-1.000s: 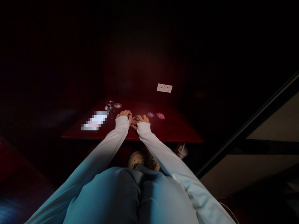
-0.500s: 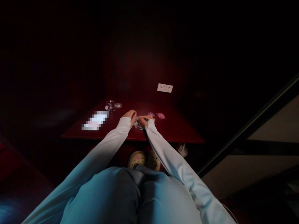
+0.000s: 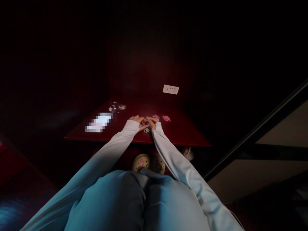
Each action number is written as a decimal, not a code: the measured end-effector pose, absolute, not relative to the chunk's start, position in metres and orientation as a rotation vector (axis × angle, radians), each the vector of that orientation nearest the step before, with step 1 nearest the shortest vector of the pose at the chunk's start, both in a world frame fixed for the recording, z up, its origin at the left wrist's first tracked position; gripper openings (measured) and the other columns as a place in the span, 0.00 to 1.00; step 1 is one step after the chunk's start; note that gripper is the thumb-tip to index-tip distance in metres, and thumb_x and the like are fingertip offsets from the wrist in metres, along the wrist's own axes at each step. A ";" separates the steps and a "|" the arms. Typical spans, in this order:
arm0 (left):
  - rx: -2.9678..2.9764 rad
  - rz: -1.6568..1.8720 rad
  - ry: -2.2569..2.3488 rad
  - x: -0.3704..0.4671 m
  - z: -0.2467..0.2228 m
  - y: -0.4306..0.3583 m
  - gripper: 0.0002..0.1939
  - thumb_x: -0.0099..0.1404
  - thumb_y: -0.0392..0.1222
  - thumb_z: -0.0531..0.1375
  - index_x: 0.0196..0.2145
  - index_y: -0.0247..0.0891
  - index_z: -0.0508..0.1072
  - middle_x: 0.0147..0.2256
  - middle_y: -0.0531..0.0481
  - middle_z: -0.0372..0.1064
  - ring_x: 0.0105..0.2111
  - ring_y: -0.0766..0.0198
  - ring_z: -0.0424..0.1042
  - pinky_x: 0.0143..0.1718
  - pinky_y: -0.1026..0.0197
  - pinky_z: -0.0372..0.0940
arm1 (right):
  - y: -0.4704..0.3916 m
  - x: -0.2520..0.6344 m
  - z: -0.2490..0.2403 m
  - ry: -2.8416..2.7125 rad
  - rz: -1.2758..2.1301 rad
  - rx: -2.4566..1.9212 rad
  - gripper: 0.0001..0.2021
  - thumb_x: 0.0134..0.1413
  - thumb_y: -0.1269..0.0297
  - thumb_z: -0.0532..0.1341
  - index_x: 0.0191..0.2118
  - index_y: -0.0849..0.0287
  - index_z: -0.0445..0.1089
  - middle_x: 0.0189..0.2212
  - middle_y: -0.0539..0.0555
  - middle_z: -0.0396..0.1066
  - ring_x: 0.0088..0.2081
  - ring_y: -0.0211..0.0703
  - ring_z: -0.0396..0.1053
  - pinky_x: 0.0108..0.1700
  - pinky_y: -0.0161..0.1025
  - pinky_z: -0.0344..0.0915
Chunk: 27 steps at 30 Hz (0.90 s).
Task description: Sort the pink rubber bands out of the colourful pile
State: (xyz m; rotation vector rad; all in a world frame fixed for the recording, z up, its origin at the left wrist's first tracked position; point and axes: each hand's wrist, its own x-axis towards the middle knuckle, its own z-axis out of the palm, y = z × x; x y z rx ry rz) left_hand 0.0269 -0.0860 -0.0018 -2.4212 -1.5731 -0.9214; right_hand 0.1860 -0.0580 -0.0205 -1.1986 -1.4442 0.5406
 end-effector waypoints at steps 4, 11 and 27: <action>-2.292 -0.905 -1.645 0.027 -0.002 -0.087 0.10 0.64 0.49 0.68 0.35 0.41 0.75 0.36 0.46 0.76 0.42 0.53 0.74 0.48 0.54 0.62 | -0.064 0.184 -0.019 -1.513 0.515 -1.208 0.21 0.55 0.42 0.65 0.35 0.56 0.83 0.35 0.55 0.71 0.45 0.49 0.66 0.54 0.46 0.64; -2.250 -0.852 -1.599 0.028 0.003 -0.093 0.10 0.70 0.50 0.63 0.40 0.41 0.76 0.40 0.43 0.78 0.45 0.49 0.74 0.47 0.53 0.60 | -0.066 0.184 -0.016 -1.527 0.512 -1.281 0.19 0.57 0.46 0.63 0.36 0.56 0.83 0.39 0.56 0.70 0.49 0.51 0.65 0.56 0.46 0.60; -2.296 -0.742 -1.527 0.033 0.011 -0.099 0.09 0.74 0.48 0.57 0.44 0.42 0.75 0.46 0.42 0.76 0.47 0.48 0.71 0.42 0.53 0.59 | -0.061 0.191 -0.020 -1.483 0.507 -1.202 0.18 0.55 0.44 0.64 0.34 0.54 0.81 0.37 0.53 0.74 0.44 0.48 0.69 0.55 0.46 0.62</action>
